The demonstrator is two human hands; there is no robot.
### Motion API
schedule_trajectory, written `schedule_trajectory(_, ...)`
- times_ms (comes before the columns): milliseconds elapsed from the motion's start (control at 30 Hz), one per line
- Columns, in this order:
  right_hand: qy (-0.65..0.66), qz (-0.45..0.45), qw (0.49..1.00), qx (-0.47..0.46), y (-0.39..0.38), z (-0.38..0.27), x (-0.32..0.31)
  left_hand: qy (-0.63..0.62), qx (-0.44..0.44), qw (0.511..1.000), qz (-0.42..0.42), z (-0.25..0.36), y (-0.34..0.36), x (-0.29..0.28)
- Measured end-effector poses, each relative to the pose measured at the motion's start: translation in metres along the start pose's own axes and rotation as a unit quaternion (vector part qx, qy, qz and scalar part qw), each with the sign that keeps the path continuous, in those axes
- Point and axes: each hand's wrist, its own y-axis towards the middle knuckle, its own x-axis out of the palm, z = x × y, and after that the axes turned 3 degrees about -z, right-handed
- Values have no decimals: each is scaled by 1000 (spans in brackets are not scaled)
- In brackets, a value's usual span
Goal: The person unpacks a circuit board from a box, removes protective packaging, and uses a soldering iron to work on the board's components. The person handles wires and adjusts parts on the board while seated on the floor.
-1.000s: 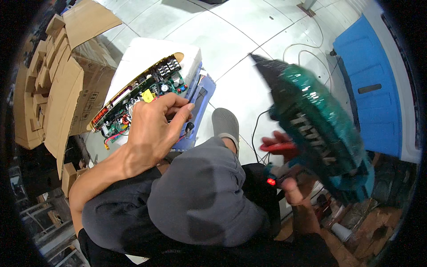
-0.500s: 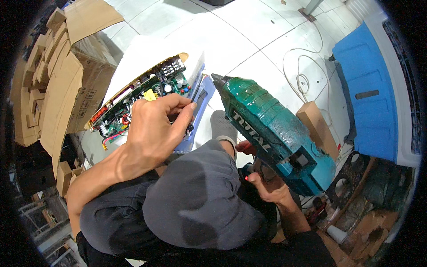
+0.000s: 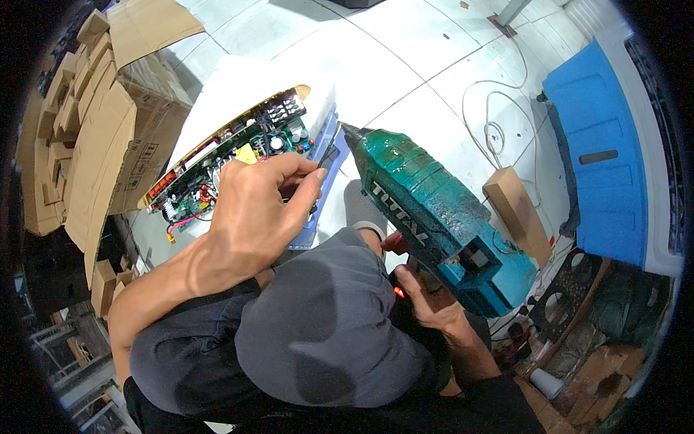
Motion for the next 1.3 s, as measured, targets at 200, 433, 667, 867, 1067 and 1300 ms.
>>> schedule_trajectory(200,9,9,1000,12,-3,3,1,-5,-10,1000,-6,0,0,-2)
schedule_trajectory(433,35,39,998,-20,0,4,3,-11,-11,1000,-10,0,0,-2)
schedule_trajectory(667,-64,23,996,-65,2,6,1,-11,-17,1000,-10,-2,-1,-1)
schedule_trajectory(867,-26,34,998,-55,2,5,2,-22,-18,1000,-13,0,-1,-3)
schedule_trajectory(1067,-20,46,997,-53,1,5,3,-23,-17,999,-14,0,0,-2)
schedule_trajectory(1300,-49,36,997,-57,1,2,-2,-18,-23,999,-13,0,0,-1)
